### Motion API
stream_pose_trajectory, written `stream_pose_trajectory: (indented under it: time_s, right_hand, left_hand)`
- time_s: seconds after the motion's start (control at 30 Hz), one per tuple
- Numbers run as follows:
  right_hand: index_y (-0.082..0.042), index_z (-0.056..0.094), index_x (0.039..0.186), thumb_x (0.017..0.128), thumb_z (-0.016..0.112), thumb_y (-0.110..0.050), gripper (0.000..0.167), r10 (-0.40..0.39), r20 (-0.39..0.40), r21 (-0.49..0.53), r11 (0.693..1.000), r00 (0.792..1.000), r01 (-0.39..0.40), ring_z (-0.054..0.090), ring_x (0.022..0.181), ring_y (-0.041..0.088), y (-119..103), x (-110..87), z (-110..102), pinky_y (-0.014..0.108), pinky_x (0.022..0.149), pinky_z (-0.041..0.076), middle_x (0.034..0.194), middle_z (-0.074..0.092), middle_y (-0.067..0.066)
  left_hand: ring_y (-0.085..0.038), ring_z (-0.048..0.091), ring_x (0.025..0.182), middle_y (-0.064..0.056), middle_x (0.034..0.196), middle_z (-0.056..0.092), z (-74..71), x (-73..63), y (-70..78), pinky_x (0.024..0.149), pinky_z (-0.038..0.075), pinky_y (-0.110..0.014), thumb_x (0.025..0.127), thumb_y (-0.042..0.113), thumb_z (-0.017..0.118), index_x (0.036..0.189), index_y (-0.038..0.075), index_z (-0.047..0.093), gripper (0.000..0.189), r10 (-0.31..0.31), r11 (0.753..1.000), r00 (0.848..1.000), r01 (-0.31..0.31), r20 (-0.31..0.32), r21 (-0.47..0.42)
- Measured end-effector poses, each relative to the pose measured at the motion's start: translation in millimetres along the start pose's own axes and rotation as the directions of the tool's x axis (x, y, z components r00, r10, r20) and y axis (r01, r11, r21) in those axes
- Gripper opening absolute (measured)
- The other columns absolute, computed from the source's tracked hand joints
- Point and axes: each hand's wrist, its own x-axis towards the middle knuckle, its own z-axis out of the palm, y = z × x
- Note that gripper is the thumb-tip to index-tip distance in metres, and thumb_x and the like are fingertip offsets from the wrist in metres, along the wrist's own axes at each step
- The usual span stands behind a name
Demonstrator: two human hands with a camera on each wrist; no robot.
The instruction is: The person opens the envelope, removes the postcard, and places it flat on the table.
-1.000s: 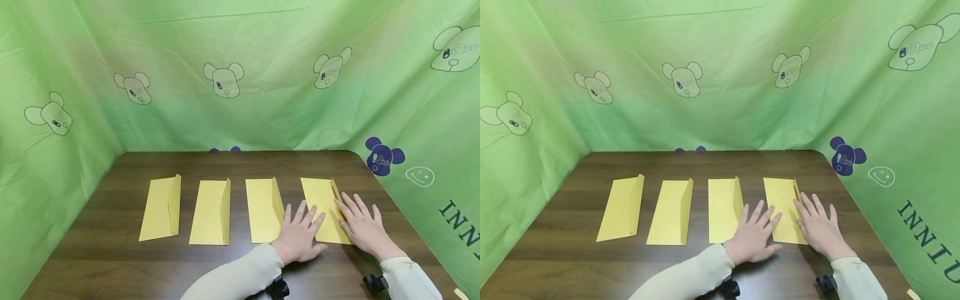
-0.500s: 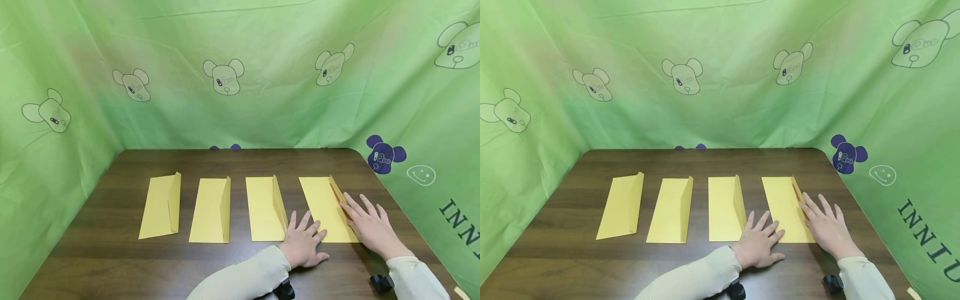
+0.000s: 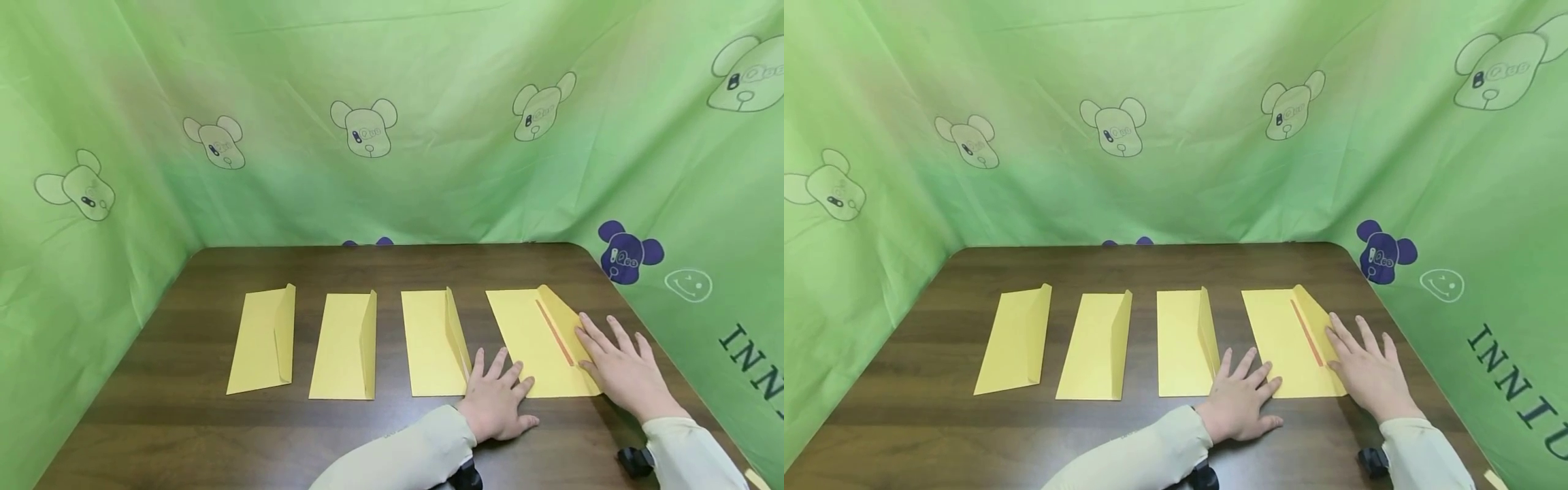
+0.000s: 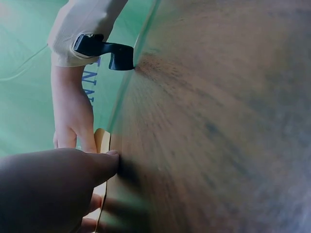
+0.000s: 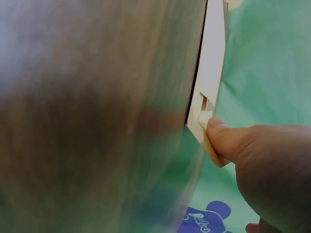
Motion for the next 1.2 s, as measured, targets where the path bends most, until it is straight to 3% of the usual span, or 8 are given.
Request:
stream_pose_trajectory:
  time_s: [0.17,0.4,0.6,0.77,1.2]
  right_hand:
    - [0.005,0.054,0.135,0.089,0.07,-0.017,0.054,0.011,0.024,-0.022,1.0,1.0,-0.011,0.016,0.145,0.045,4.8,-3.1,2.5,0.074,0.101,0.02,0.162,0.025,0.009]
    - [0.008,0.056,0.133,0.092,0.068,-0.021,0.051,0.035,0.126,-0.038,0.999,0.991,-0.03,0.036,0.13,0.048,11.0,-1.1,2.2,0.073,0.096,0.026,0.143,0.049,0.021]
    - [0.012,0.056,0.13,0.092,0.067,-0.016,0.048,0.023,0.224,-0.047,0.999,0.974,-0.013,0.048,0.123,0.047,11.6,2.6,-2.1,0.07,0.087,0.04,0.137,0.051,0.029]
    - [0.015,0.056,0.128,0.093,0.065,-0.012,0.045,0.014,0.274,-0.021,1.0,0.962,-0.009,0.053,0.119,0.049,13.5,6.1,-4.9,0.071,0.082,0.043,0.135,0.051,0.032]
    - [0.019,0.054,0.127,0.094,0.061,-0.013,0.046,0.046,0.333,0.015,0.998,0.942,-0.054,0.056,0.114,0.052,7.6,23.9,-6.5,0.066,0.089,0.044,0.133,0.05,0.036]
  left_hand:
    - [-0.012,0.004,0.151,0.026,0.159,0.02,0.2,-1.6,2.2,0.119,0.003,-0.048,0.093,0.077,0.025,0.151,0.055,0.026,0.061,0.0,1.0,1.0,0.0,-0.002,-0.007]
    - [-0.011,0.004,0.151,0.027,0.159,0.019,0.2,-0.8,4.7,0.119,0.003,-0.047,0.093,0.077,0.024,0.151,0.055,0.024,0.062,-0.002,1.0,1.0,0.002,0.006,0.004]
    - [-0.008,0.005,0.15,0.025,0.16,0.018,1.2,-0.4,6.8,0.12,0.002,-0.047,0.094,0.076,0.024,0.151,0.054,0.024,0.062,0.009,1.0,1.0,-0.009,0.008,-0.01]
    - [-0.006,0.005,0.15,0.025,0.16,0.017,-0.7,0.1,7.6,0.12,0.001,-0.046,0.094,0.077,0.024,0.152,0.054,0.024,0.062,0.011,1.0,1.0,-0.011,0.011,-0.013]
    - [-0.005,0.007,0.149,0.025,0.16,0.018,1.0,-0.2,2.4,0.12,0.006,-0.046,0.093,0.077,0.025,0.152,0.053,0.024,0.063,-0.007,1.0,1.0,0.007,0.002,-0.03]
